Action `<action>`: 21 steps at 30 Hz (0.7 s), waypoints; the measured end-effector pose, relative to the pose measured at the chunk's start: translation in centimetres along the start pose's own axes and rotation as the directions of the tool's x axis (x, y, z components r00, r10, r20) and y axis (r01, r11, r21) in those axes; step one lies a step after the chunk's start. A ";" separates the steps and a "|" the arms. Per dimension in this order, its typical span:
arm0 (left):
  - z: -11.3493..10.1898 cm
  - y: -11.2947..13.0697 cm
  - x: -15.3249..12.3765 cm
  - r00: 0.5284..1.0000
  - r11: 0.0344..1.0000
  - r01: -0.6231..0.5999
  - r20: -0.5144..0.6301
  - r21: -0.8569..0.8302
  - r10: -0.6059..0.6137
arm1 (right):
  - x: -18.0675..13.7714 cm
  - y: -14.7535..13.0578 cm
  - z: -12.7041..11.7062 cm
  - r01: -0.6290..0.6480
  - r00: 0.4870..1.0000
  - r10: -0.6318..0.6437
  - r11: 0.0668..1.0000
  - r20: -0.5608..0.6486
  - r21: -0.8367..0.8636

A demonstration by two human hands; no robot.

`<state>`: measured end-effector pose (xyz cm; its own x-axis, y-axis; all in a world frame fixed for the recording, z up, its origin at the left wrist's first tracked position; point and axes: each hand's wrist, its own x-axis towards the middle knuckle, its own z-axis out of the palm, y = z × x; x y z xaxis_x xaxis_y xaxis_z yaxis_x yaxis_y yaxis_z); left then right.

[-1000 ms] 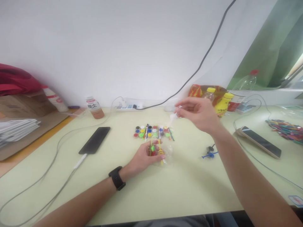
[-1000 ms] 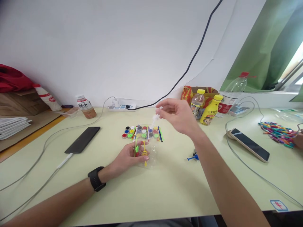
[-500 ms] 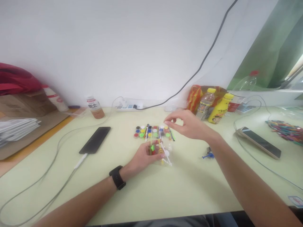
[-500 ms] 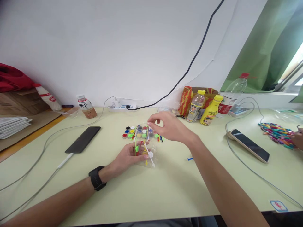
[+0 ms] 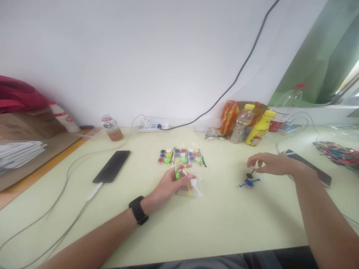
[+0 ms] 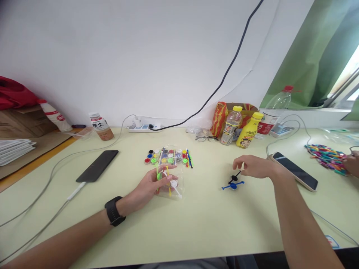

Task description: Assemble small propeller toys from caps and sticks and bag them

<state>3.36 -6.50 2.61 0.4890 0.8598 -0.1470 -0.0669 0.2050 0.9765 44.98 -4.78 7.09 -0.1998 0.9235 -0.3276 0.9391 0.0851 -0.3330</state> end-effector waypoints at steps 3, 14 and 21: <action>-0.2 -0.3 0.1 1.000 0.997 -0.015 0.010 0.079 0.015 | -0.2 1.9 1.2 0.017 1.000 -0.015 0.998 -0.027 0.055; -0.1 -0.7 0.3 0.993 0.982 -0.116 0.031 0.152 0.112 | -2.9 -4.9 -1.7 0.251 0.842 -0.132 0.954 -0.524 0.162; 0.2 -0.8 0.3 0.997 0.991 -0.079 0.015 0.108 0.078 | -2.1 -14.8 -3.5 0.643 0.578 -0.282 0.735 -0.766 0.215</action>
<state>3.72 -6.52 1.84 0.4957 0.8658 -0.0684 -0.0105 0.0847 0.9963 32.44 -6.71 15.80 -0.1662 0.7965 0.5814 0.5022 0.5758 -0.6452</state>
